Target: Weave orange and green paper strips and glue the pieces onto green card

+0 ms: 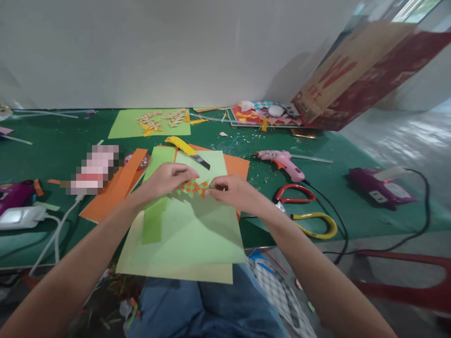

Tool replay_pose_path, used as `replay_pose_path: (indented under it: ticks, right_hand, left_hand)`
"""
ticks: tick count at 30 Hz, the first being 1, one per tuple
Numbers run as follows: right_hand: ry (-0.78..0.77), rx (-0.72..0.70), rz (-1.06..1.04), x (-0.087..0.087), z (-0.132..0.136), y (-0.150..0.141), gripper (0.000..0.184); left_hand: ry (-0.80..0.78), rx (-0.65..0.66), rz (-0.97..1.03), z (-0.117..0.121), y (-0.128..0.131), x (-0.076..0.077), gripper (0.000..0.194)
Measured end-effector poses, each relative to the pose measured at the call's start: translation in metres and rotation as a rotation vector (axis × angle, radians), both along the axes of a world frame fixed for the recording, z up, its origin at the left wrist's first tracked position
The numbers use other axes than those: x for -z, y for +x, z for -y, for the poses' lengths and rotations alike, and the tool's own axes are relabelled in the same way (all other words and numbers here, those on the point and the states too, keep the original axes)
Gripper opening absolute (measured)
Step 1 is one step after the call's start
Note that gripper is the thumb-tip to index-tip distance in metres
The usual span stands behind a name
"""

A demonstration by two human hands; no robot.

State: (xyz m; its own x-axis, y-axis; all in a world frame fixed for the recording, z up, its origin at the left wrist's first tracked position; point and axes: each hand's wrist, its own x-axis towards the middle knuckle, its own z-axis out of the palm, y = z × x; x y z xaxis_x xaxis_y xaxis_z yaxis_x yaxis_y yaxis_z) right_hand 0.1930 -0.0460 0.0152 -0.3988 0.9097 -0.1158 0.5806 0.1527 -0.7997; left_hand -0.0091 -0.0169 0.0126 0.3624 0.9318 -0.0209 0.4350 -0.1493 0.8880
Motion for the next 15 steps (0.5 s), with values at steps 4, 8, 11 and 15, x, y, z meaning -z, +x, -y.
replay_pose_path:
  ticks: [4, 8, 11, 15]
  right_hand:
    - [-0.081, -0.059, 0.100, -0.003, -0.003, 0.000, 0.032]
    - [0.073, 0.025, 0.276, 0.001, -0.003, -0.003, 0.023]
    - [0.279, 0.205, 0.421, 0.003, -0.004, 0.003, 0.017]
    - [0.472, 0.401, 0.456, 0.007, -0.010, 0.034, 0.021]
  left_hand:
    - [-0.052, -0.087, 0.080, -0.002, 0.000, 0.003, 0.041]
    - [0.009, -0.147, 0.079, -0.004, 0.000, 0.005, 0.038]
    - [0.132, -0.167, 0.003, -0.004, 0.001, 0.005, 0.027]
    - [0.247, -0.133, -0.112, -0.002, 0.001, 0.003, 0.017]
